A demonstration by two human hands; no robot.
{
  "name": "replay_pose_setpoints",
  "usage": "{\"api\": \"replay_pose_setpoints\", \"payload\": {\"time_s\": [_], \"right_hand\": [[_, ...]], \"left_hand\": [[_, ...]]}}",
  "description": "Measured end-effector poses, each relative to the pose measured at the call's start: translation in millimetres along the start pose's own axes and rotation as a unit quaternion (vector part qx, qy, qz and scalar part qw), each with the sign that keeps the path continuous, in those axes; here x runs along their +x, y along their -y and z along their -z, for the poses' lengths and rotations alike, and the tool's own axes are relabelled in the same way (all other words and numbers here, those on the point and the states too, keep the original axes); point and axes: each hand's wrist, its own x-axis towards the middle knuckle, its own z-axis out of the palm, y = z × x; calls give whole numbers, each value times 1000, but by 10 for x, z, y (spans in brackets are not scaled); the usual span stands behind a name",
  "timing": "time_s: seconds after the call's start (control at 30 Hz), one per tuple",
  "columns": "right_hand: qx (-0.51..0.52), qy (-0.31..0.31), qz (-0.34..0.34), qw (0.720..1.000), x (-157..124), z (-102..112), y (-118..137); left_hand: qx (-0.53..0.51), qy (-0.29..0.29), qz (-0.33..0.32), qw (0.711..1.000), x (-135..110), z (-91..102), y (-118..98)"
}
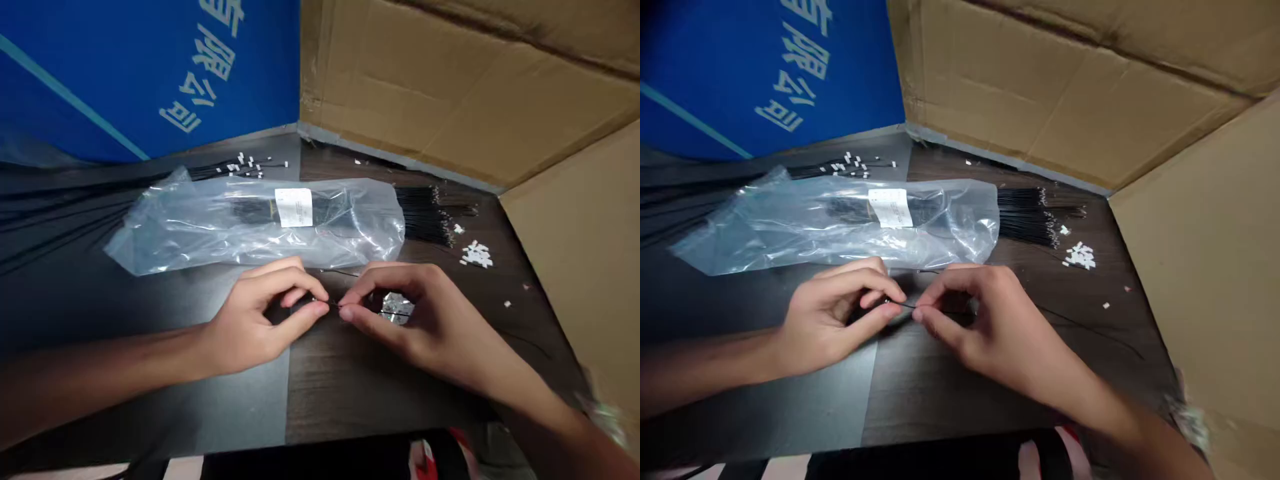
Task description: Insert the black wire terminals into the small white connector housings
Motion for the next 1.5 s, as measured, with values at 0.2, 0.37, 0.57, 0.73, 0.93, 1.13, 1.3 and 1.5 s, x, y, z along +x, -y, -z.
{"api": "replay_pose_setpoints", "payload": {"time_s": [0.2, 0.37, 0.57, 0.73, 0.93, 1.13, 1.3, 1.5], "right_hand": [[-20, 19, -6, 1000, 20, 26, -34], [2, 4, 12, 1000, 31, -59, -51], [67, -15, -7, 998, 22, -176, -63], [124, -1, -53, 991, 60, -145, -81], [111, -6, -53, 992, 43, -157, -87], [110, -23, -50, 992, 52, -183, -77], [94, -31, -49, 994, 61, -184, -71], [110, -45, -58, 991, 62, -185, -72]], "left_hand": [[-23, 0, 45, 999, 38, -13, -4], [-27, 18, 62, 998, 64, -14, -13], [-39, 18, 64, 997, 40, -6, -15], [-41, -3, 52, 998, 35, -35, -9], [-61, 16, 58, 996, 22, 9, 11], [-85, 52, 31, 994, 27, 64, 58], [-141, 44, 100, 984, 49, -8, 55], [-226, 18, 157, 961, 69, -64, 7]]}}
